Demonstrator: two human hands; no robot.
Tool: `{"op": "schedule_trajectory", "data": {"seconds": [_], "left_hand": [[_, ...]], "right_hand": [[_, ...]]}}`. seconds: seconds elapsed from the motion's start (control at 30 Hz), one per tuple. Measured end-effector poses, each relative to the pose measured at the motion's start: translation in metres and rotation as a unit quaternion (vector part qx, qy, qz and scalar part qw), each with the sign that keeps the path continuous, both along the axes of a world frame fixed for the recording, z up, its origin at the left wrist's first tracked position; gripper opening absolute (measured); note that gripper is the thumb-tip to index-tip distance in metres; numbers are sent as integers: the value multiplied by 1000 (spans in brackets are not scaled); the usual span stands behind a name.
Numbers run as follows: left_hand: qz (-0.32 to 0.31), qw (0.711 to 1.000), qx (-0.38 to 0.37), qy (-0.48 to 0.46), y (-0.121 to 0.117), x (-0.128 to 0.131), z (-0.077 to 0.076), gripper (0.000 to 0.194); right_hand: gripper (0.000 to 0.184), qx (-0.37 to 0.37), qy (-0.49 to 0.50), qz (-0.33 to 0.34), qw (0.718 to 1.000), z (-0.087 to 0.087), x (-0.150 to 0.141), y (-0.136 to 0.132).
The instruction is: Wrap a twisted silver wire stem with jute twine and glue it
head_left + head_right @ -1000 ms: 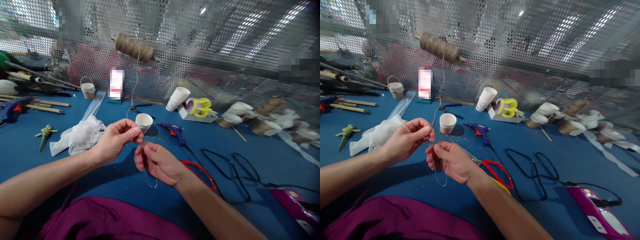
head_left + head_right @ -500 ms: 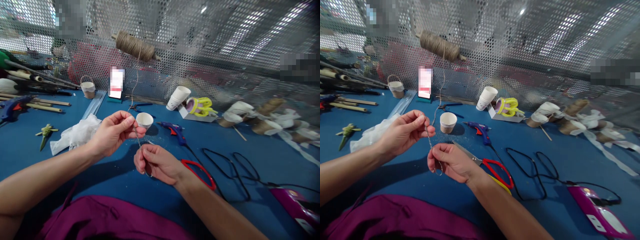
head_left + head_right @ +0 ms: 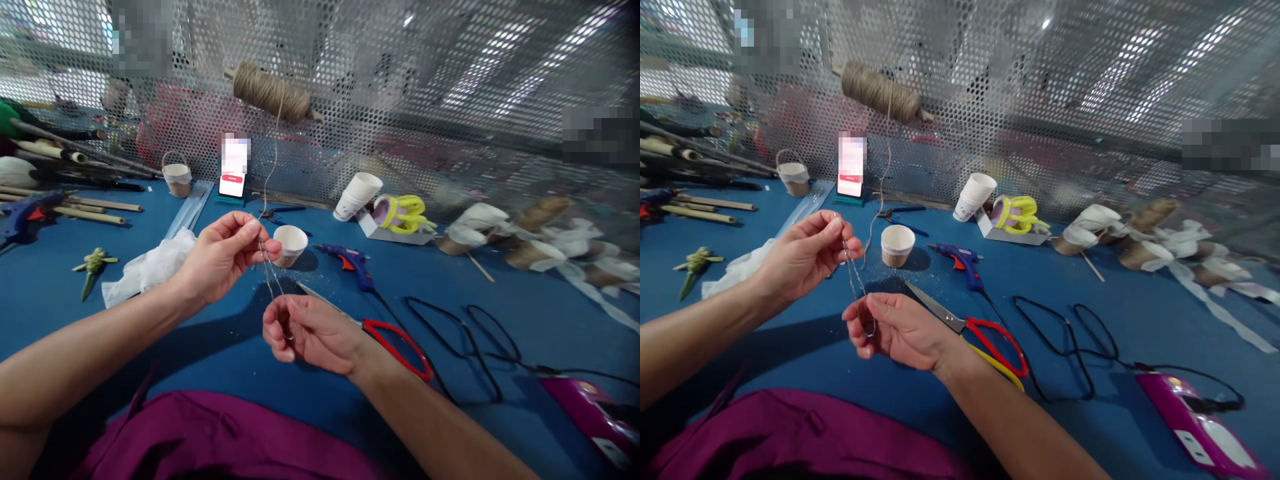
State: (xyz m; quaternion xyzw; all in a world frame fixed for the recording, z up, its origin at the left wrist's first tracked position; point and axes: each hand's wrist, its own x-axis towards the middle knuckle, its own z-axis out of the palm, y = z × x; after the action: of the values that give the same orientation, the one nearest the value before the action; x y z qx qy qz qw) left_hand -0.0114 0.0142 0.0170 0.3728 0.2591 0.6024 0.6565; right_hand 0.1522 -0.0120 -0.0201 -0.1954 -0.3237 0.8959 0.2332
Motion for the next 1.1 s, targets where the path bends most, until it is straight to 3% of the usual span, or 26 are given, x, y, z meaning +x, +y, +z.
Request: {"op": "schedule_trajectory", "data": {"seconds": [0.37,0.6,0.77,1.1], "left_hand": [[-11,1000,3,16,-2,1,0,18],[32,999,15,3,7,-7,6,21],[20,1000,1,22,7,-7,5,21],[13,1000,-3,27,4,-5,5,22]], "right_hand": [[22,26,-44,-99,994,0,2,-8],[20,-13,-21,-38,999,-9,3,-13],[32,-20,2,-45,999,-6,3,-12],[20,-21,4,-55,998,-6,3,-11]]}}
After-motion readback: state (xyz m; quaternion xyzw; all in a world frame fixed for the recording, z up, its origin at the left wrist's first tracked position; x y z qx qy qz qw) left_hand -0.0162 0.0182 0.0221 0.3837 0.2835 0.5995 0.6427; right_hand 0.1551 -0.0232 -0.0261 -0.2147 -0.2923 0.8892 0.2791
